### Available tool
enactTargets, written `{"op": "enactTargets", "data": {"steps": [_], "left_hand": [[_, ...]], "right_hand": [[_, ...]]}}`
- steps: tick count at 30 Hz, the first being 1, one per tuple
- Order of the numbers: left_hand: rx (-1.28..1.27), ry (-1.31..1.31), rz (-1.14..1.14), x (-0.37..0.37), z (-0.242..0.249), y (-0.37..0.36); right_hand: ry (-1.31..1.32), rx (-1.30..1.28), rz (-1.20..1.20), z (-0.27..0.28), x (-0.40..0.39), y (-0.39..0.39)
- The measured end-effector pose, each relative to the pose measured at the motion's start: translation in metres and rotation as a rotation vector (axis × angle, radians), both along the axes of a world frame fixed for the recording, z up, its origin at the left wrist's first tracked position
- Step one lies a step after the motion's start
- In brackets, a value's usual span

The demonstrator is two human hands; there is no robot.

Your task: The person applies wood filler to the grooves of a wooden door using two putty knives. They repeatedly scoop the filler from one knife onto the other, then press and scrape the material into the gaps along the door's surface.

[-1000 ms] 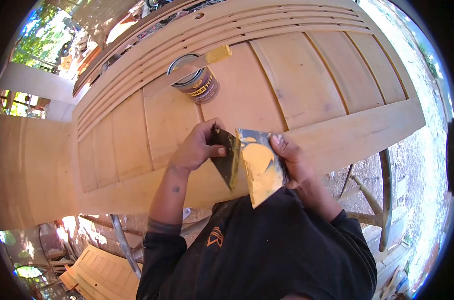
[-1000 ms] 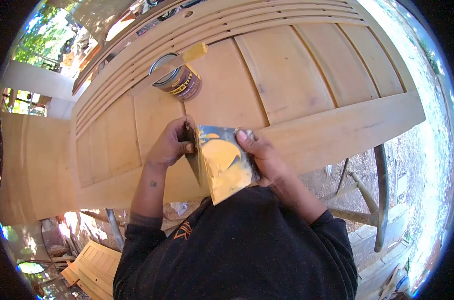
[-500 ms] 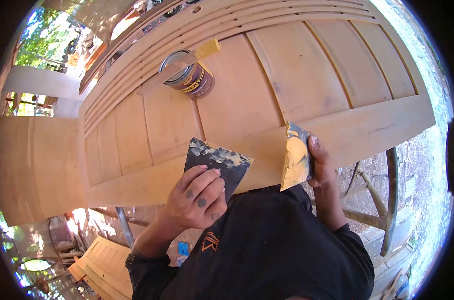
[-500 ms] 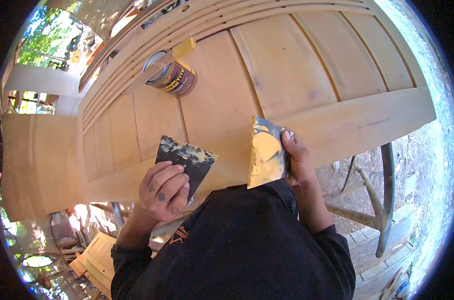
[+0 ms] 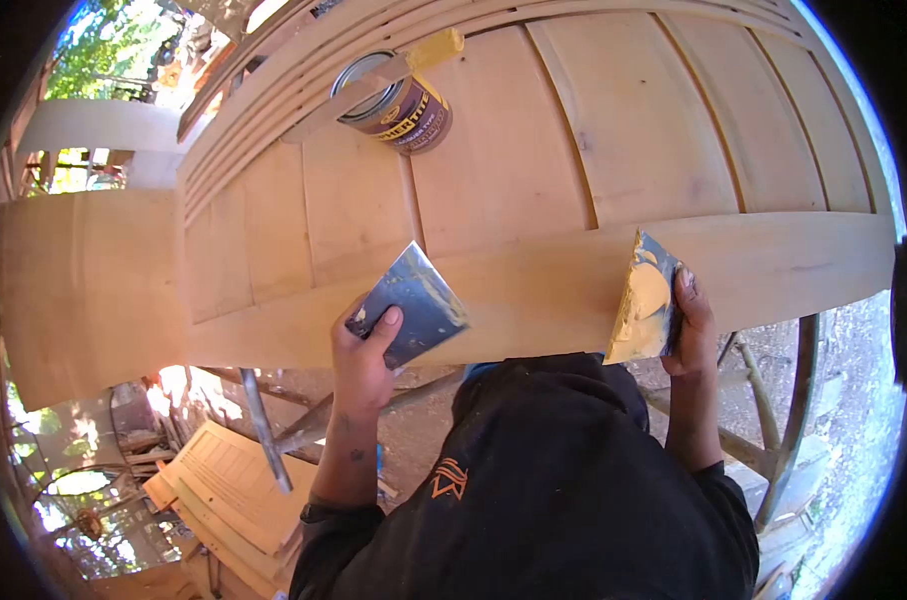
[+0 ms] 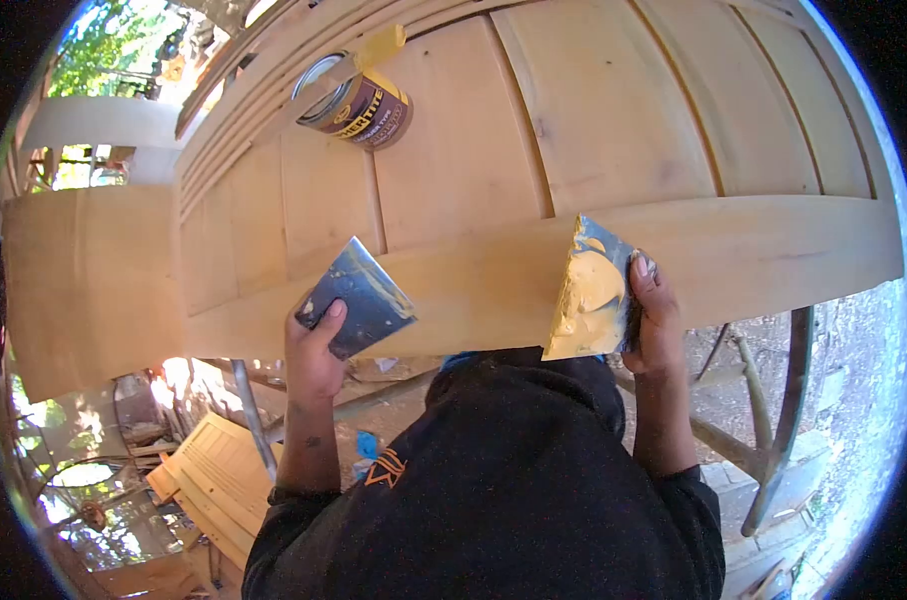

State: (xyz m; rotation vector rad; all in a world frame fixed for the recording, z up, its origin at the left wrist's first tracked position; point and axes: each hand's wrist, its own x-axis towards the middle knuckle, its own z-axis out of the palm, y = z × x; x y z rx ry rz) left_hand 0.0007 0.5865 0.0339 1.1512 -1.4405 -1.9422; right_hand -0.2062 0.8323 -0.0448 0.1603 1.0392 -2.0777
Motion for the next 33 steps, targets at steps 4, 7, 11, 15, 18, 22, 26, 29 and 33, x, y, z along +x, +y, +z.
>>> {"op": "enactTargets", "data": {"steps": [4, 7, 11, 15, 18, 22, 26, 29, 33], "left_hand": [[-1.368, -0.67, -0.53, 0.009, 0.019, 0.006], [-1.394, -0.769, -0.641, 0.017, -0.002, 0.002], [-1.409, -0.795, -0.825, 0.027, -0.043, 0.011], [-1.397, -0.76, -0.825, 0.032, -0.049, 0.011], [-1.33, -0.826, -0.851, 0.021, -0.03, 0.012], [-1.099, -0.699, -0.951, -0.013, 0.005, 0.008], [-1.091, -0.292, -1.11, -0.116, 0.049, 0.042], [-1.193, -0.142, -1.204, -0.192, 0.054, 0.082], [-1.308, -0.182, -1.289, -0.283, 0.053, 0.123]], "right_hand": [[0.032, -0.021, -0.011, -0.002, 0.002, 0.008], [-0.04, 0.045, -0.202, 0.001, 0.006, 0.013], [-0.029, 0.055, -0.314, 0.016, 0.014, 0.03], [-0.003, 0.093, -0.354, 0.02, 0.01, 0.047], [-0.009, 0.094, -0.42, 0.032, 0.003, 0.039], [0.086, 0.119, -0.413, 0.034, -0.028, 0.04], [0.154, 0.196, -0.332, 0.038, -0.083, 0.043], [0.204, 0.202, -0.239, 0.045, -0.133, 0.051], [0.383, 0.269, -0.089, 0.026, -0.199, 0.076]]}}
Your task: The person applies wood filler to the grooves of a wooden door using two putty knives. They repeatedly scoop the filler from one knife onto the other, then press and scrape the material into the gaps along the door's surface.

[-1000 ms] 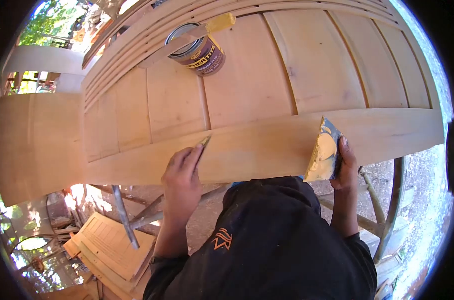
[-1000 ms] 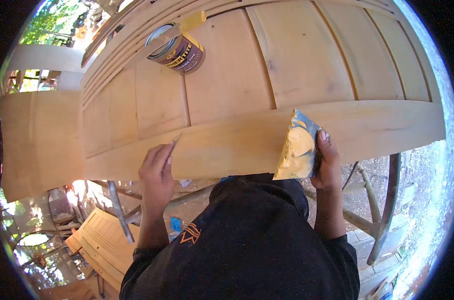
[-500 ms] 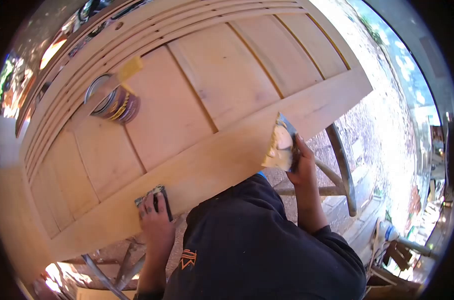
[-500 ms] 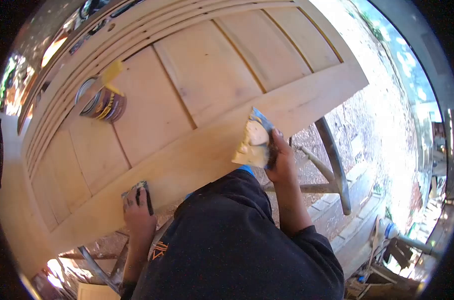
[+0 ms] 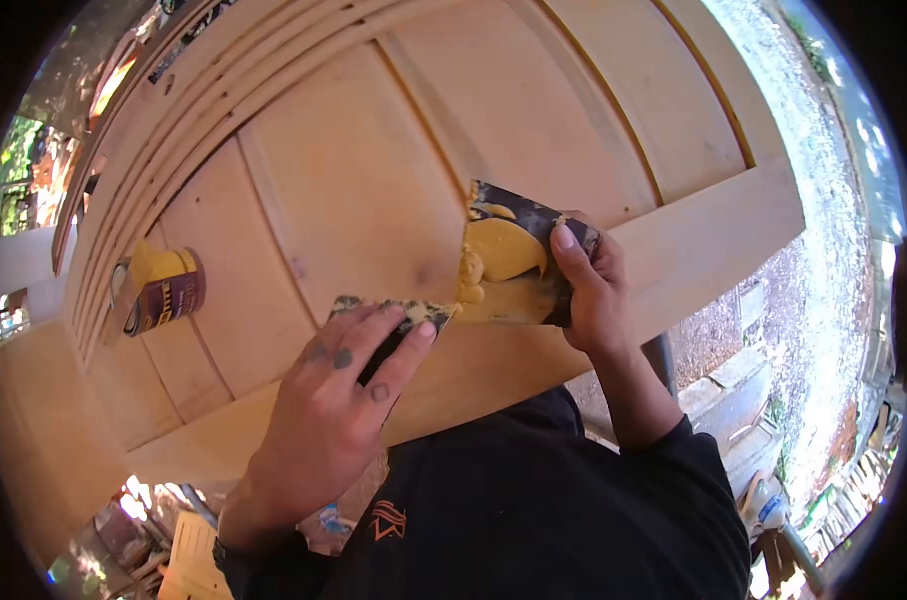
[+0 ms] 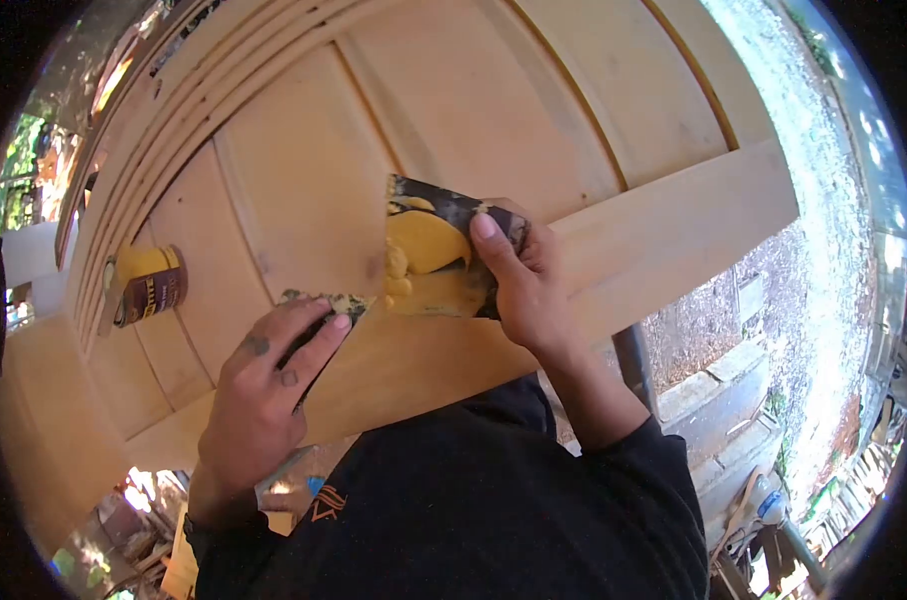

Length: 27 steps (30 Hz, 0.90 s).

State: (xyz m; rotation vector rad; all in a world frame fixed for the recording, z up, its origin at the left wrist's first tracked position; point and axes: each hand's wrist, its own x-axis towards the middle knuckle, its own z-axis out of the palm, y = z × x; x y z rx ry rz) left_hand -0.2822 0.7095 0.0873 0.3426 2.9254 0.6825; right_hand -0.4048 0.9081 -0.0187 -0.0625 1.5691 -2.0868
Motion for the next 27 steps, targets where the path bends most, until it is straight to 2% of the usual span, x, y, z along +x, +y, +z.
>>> {"op": "enactTargets", "data": {"steps": [4, 13, 18, 21, 27], "left_hand": [[-0.19, -0.026, 0.008, -0.047, 0.002, 0.021], [-0.302, -0.101, -0.066, -0.085, 0.028, 0.041], [-0.351, -0.187, -0.013, -0.098, 0.024, 0.046], [-0.232, -0.223, 0.019, -0.104, 0.017, 0.032], [-0.21, -0.328, 0.039, -0.117, 0.013, 0.011]], "right_hand": [[-0.18, -0.073, 0.126, -0.004, -0.042, 0.009], [-0.083, 0.063, 0.342, 0.014, -0.078, 0.013], [-0.062, 0.068, 0.346, 0.017, -0.082, 0.003], [-0.08, 0.062, 0.34, 0.01, -0.083, -0.005], [-0.056, 0.12, 0.403, 0.0, -0.095, -0.011]]}}
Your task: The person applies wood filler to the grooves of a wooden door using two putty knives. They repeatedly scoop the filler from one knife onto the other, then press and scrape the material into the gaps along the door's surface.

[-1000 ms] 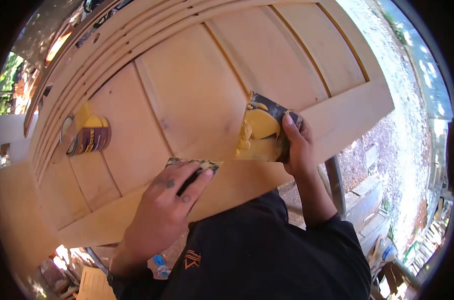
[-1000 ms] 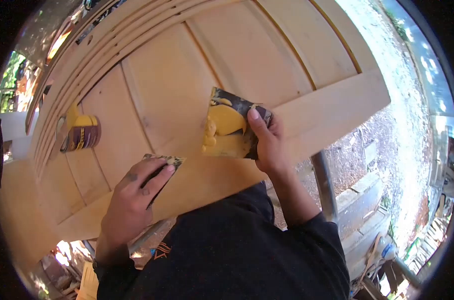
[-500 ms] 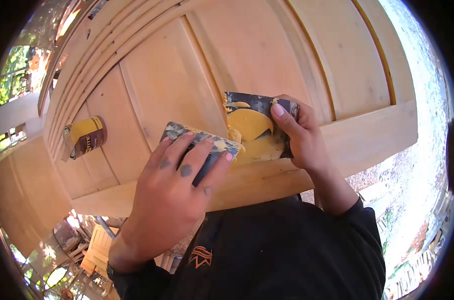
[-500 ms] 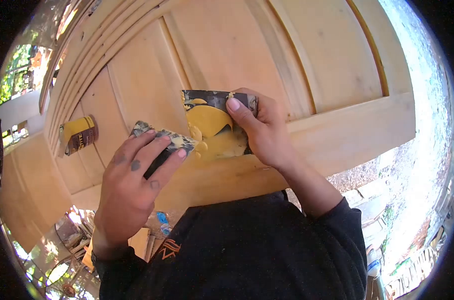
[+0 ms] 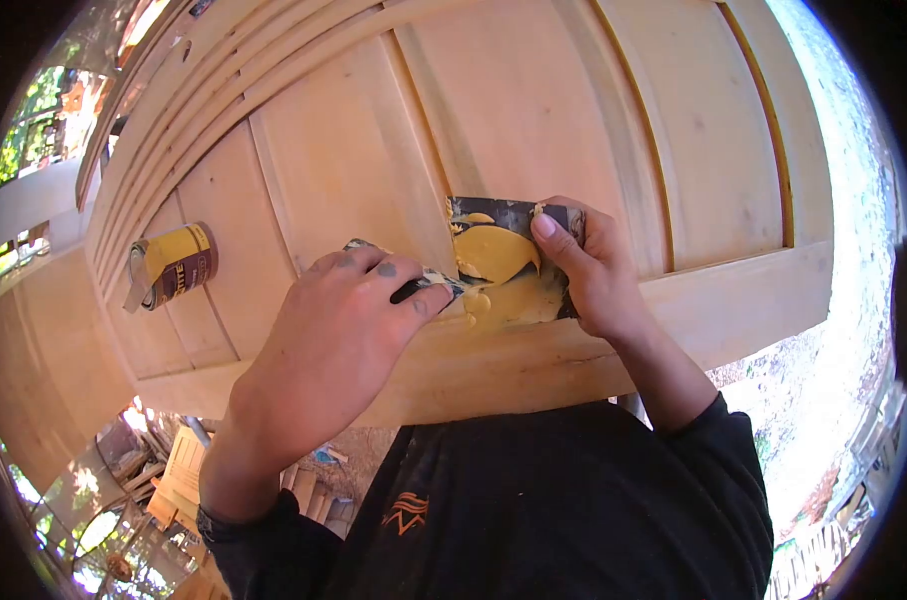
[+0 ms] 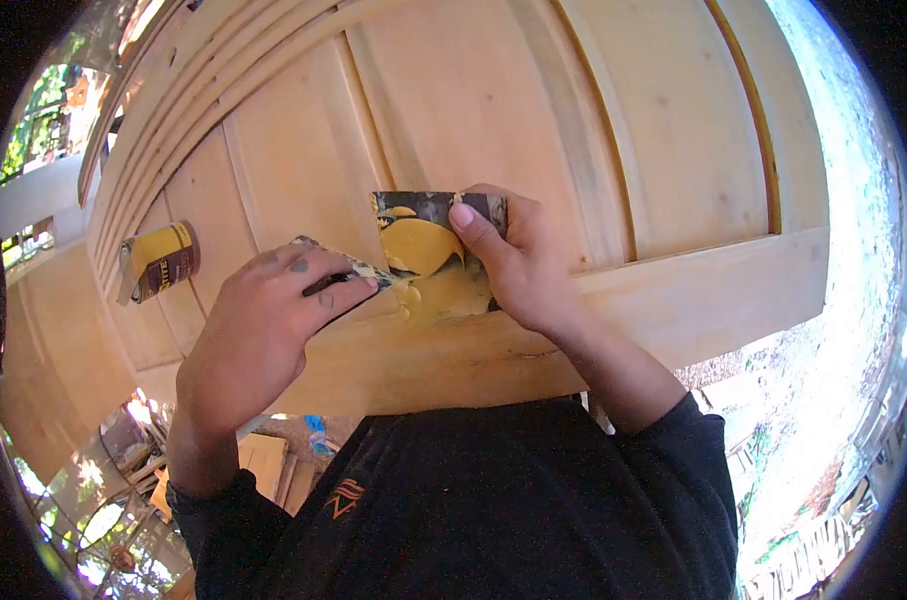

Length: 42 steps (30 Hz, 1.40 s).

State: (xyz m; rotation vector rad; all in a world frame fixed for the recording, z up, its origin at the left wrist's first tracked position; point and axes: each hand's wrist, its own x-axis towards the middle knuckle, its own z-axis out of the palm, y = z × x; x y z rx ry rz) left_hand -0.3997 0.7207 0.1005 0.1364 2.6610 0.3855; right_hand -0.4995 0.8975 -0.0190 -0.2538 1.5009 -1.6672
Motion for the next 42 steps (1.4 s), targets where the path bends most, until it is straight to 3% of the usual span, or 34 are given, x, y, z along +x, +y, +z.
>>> {"op": "enactTargets", "data": {"steps": [9, 15, 20, 24, 26, 28, 32, 34, 38, 40, 42], "left_hand": [[0.152, 0.012, 0.114, -0.004, 0.001, 0.003], [-0.009, 0.004, 0.012, -0.004, 0.013, 0.013], [-0.258, -0.173, -0.119, -0.002, 0.019, 0.008], [-0.028, -0.262, 0.043, -0.005, 0.032, -0.006], [0.3, -0.111, 0.256, 0.017, 0.024, -0.022], [0.558, -0.054, 0.45, 0.04, 0.011, -0.027], [0.435, 0.359, 0.718, 0.072, -0.026, 0.04], [0.378, 0.442, 0.7, 0.068, -0.038, 0.073], [-0.003, 0.792, 0.574, 0.057, -0.075, 0.1], [-0.149, 0.902, 0.512, 0.053, -0.101, 0.101], [-0.13, 0.755, 0.501, 0.059, -0.112, 0.101]], "right_hand": [[0.014, -0.01, 0.014, 0.01, -0.013, 0.001], [0.096, 0.006, 0.12, 0.015, -0.01, -0.004], [0.133, 0.008, 0.194, 0.014, -0.003, -0.017], [0.092, -0.033, 0.133, 0.013, -0.012, -0.002], [0.015, -0.034, 0.062, 0.002, -0.011, -0.004], [-0.227, -0.076, -0.112, 0.002, -0.008, -0.009], [-0.588, -0.151, -0.365, 0.02, -0.003, -0.011], [-0.624, -0.249, -0.399, 0.013, 0.005, -0.014], [-0.702, -0.389, -0.372, 0.012, 0.019, -0.011], [-0.726, -0.413, -0.479, 0.019, 0.016, -0.015], [-0.712, -0.453, -0.55, 0.027, 0.011, -0.011]]}}
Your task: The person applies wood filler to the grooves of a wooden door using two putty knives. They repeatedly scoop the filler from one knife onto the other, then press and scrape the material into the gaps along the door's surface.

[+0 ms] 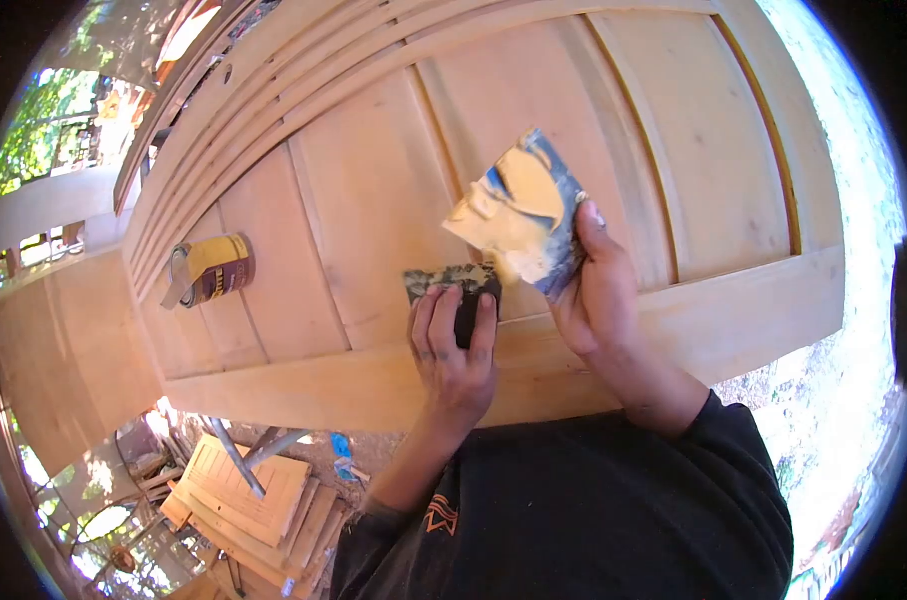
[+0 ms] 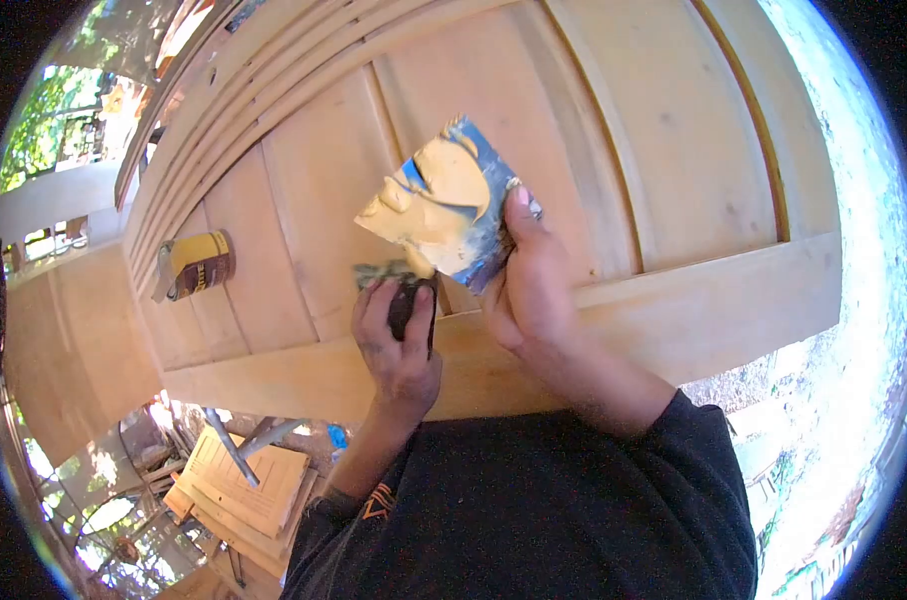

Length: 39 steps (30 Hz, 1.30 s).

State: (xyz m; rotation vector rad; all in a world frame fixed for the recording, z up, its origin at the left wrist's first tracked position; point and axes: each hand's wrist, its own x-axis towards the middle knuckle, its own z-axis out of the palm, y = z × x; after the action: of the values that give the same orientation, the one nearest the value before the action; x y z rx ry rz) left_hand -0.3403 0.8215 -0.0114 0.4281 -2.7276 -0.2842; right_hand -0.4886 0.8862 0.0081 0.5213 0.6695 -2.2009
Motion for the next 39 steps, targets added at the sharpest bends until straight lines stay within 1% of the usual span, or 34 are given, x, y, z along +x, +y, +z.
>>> {"op": "enactTargets", "data": {"steps": [1, 3, 5, 8, 10, 12, 15, 16, 19, 21, 22, 24, 25, 27, 30, 34, 37, 39], "left_hand": [[0.025, -0.061, -0.015, 0.001, -0.006, -0.002], [-0.008, -0.034, 0.012, 0.013, -0.01, -0.006], [-0.02, 0.005, 0.054, 0.023, -0.001, -0.012], [0.058, 0.027, 0.148, 0.026, 0.025, -0.02], [0.269, -0.011, 0.184, 0.021, 0.043, -0.021], [0.509, -0.011, 0.213, 0.019, 0.045, -0.023], [1.392, 0.15, 0.513, -0.007, 0.042, -0.02], [1.705, 0.244, 0.548, -0.024, 0.046, -0.019], [2.105, 0.207, 0.456, -0.05, 0.022, -0.027], [2.219, 0.233, 0.405, -0.061, 0.015, -0.02], [2.278, 0.237, 0.375, -0.065, 0.013, -0.018], [2.351, 0.264, 0.32, -0.065, 0.012, -0.019], [2.386, 0.279, 0.295, -0.064, 0.012, -0.02], [2.372, 0.268, 0.293, -0.061, 0.014, -0.024], [2.337, 0.265, 0.275, -0.052, 0.018, -0.032], [2.296, 0.297, 0.246, -0.049, 0.035, -0.037], [2.227, 0.334, 0.302, -0.05, 0.05, -0.032], [2.094, 0.37, 0.329, -0.049, 0.055, -0.027]], "right_hand": [[0.036, -0.017, -0.036, 0.002, -0.006, 0.003], [0.092, -0.026, -0.058, 0.005, -0.016, 0.008], [0.135, -0.014, -0.064, 0.003, -0.026, 0.013], [0.111, 0.0, -0.085, -0.011, -0.033, 0.02], [0.091, -0.001, -0.08, -0.016, -0.035, 0.024], [0.083, -0.006, -0.074, -0.017, -0.035, 0.026], [0.054, -0.075, -0.032, -0.013, -0.035, 0.025], [0.055, -0.082, -0.025, -0.009, -0.036, 0.024], [0.073, -0.118, 0.007, 0.002, -0.037, 0.021], [0.101, -0.145, 0.031, 0.006, -0.04, 0.021], [0.131, -0.114, 0.033, 0.007, -0.042, 0.021], [0.19, -0.044, 0.034, 0.005, -0.044, 0.023], [0.233, 0.006, -0.004, 0.005, -0.044, 0.024], [0.317, 0.102, -0.074, 0.004, -0.043, 0.024], [0.319, 0.107, -0.172, 0.003, -0.04, 0.018], [0.254, 0.008, -0.168, 0.001, -0.035, 0.014], [0.209, -0.043, -0.162, -0.002, -0.035, 0.015], [0.21, -0.052, -0.165, 0.0, -0.035, 0.015]]}}
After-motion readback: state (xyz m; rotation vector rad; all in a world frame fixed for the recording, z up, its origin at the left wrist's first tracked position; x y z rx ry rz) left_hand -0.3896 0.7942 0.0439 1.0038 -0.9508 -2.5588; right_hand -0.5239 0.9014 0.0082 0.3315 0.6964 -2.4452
